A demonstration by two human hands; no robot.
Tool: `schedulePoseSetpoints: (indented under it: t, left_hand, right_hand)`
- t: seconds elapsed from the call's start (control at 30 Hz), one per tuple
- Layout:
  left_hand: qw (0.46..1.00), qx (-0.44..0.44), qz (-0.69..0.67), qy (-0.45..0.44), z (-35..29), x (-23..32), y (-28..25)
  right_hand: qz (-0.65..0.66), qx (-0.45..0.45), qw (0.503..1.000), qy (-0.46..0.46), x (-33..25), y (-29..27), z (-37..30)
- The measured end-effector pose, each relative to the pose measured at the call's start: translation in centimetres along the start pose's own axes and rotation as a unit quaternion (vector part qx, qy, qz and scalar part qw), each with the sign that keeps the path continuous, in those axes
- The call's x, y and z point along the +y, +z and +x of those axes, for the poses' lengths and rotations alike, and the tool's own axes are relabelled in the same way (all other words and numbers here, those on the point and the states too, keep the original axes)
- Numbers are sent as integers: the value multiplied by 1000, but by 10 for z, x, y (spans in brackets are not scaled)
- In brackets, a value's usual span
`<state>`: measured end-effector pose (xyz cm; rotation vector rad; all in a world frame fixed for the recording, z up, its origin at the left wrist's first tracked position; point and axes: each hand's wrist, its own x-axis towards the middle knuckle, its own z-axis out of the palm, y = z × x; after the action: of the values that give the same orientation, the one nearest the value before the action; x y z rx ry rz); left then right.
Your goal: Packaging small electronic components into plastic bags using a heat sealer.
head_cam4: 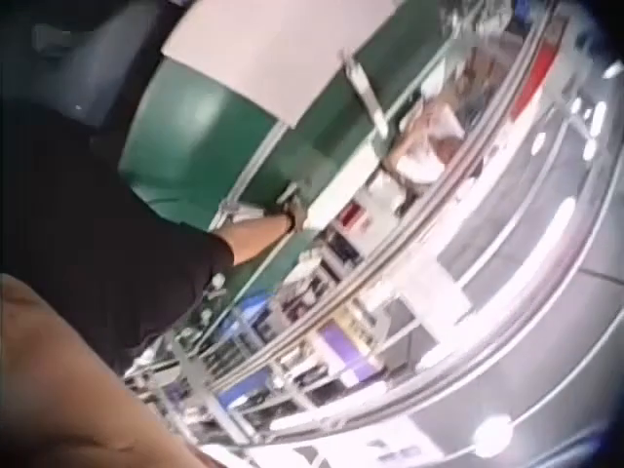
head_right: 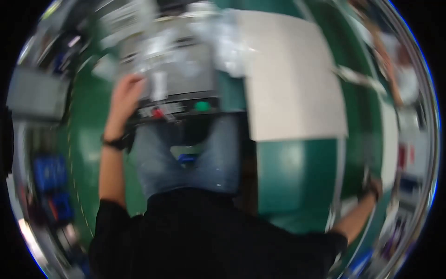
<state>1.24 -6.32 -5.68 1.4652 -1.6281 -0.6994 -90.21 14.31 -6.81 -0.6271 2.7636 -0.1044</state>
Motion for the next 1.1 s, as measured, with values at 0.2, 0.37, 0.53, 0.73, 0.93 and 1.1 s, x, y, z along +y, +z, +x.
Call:
schedulePoseSetpoints:
  t: [0.2, 0.37, 0.53, 0.73, 0.93, 1.1]
  left_hand:
    - [919, 65, -319, -222, 15, -14, 2]
    - [923, 17, -319, -214, 32, -12, 3]
    - [924, -11, -311, -223, 64, -21, 26]
    - [918, -16, -333, -214, 73, -30, 23]
    - [763, -13, -634, -127, -47, 1, -23]
    - [775, 4, -629, -58, -137, -28, -40]
  right_hand:
    - [216, 146, 920, -291, 45, -79, 116]
    - [726, -13, 613, -311, -110, -44, -69]
    - [630, -145, 643, -410, -176, -86, -200]
    - [370, -378, 654, -541, -338, 23, -420]
    - [312, -509, 629, -498, -466, 150, -500]
    - [334, -390, 644, -567, -558, 215, -512]
